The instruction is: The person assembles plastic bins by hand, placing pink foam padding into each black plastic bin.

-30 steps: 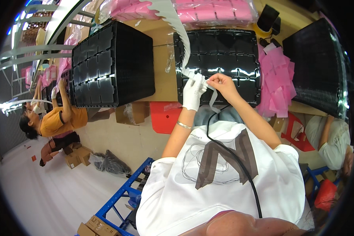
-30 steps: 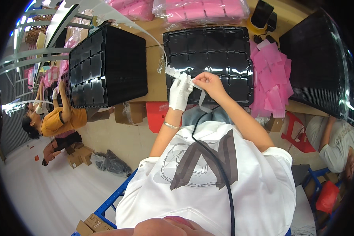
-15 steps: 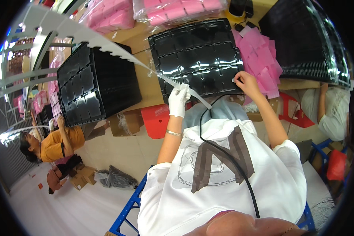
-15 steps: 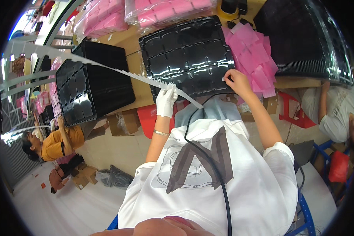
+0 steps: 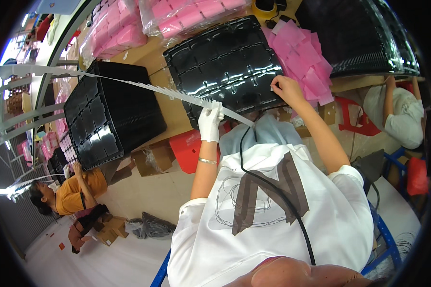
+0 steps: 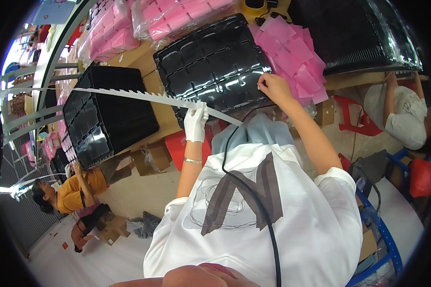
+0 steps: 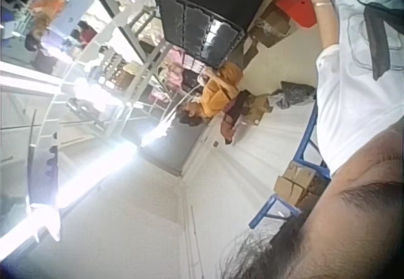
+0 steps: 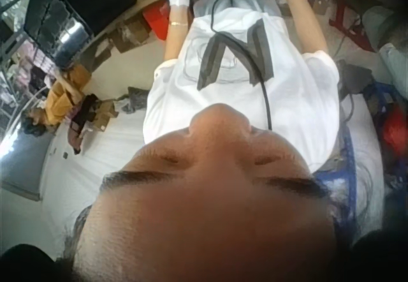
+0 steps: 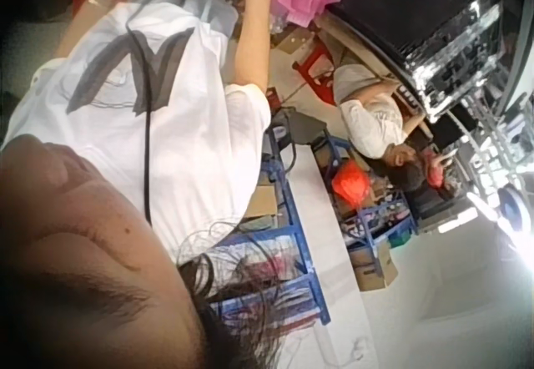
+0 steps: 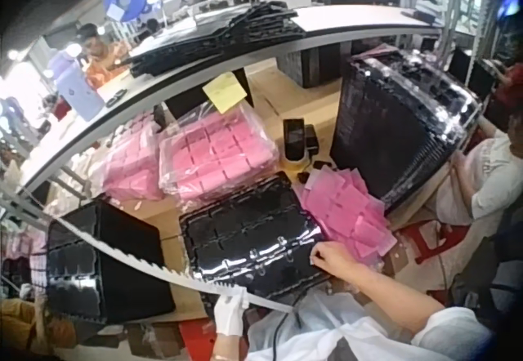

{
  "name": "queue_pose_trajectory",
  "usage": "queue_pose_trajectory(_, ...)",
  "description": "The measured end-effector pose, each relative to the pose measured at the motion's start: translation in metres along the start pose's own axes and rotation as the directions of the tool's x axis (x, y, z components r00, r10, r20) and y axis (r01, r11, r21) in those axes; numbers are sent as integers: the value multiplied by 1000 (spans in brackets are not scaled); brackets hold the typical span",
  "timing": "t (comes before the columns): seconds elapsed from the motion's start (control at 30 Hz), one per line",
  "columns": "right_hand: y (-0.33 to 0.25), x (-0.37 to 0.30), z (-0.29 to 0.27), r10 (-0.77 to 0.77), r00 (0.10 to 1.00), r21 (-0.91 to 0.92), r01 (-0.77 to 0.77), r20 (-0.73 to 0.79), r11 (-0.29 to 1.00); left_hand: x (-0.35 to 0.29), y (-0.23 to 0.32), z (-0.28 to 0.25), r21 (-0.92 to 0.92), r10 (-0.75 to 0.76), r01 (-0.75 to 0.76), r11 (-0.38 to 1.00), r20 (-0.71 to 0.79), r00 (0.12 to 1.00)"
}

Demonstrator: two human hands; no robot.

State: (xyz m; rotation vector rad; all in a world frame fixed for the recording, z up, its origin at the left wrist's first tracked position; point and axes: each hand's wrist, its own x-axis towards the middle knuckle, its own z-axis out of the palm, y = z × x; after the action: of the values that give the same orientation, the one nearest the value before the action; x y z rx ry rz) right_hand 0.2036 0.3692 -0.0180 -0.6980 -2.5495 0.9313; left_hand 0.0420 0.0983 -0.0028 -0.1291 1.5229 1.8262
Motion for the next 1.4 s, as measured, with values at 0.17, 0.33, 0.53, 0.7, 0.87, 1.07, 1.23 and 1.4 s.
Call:
queue_pose_trajectory(0.17, -2, -3, -5, 22, 999, 65, -24, 31, 998, -1, -1, -1, -27, 10, -10, 1000, 1, 1000)
queue_pose_trajectory(0.33, 3, -21, -31, 31, 982, 236, -75, 186, 969, -5, -2, 5, 68, 26, -24, 997, -23, 999)
queue_pose_trajectory(0.53, 61, -121, -61, 558, 728, 745, -612, 399, 266, -43, -12, -15, 625, 230, -164, 763, -26, 973)
queue_pose_trajectory(0.7, 255, -212, -11, 851, 439, 546, -805, 288, 231, -59, -47, -37, 639, 339, -276, 719, 24, 940)
queue_pose_trajectory(0.87, 391, -292, -41, 862, 427, -525, -817, -271, 240, -56, -54, -30, 660, 351, -370, 654, 168, 921)
queue_pose_trajectory(1.07, 183, -151, -60, 611, 457, -361, -523, 646, 772, -93, -53, -82, 929, 317, -116, 352, -2, 948)
queue_pose_trajectory(1.23, -12, 12, -92, -34, 706, 564, -536, 708, 628, -85, -80, -107, 900, 281, -81, 429, -48, 958)
queue_pose_trajectory(1.4, -80, 194, -20, -276, 955, 442, 296, -110, 847, -79, -83, -111, 941, 304, -64, 332, -42, 952)
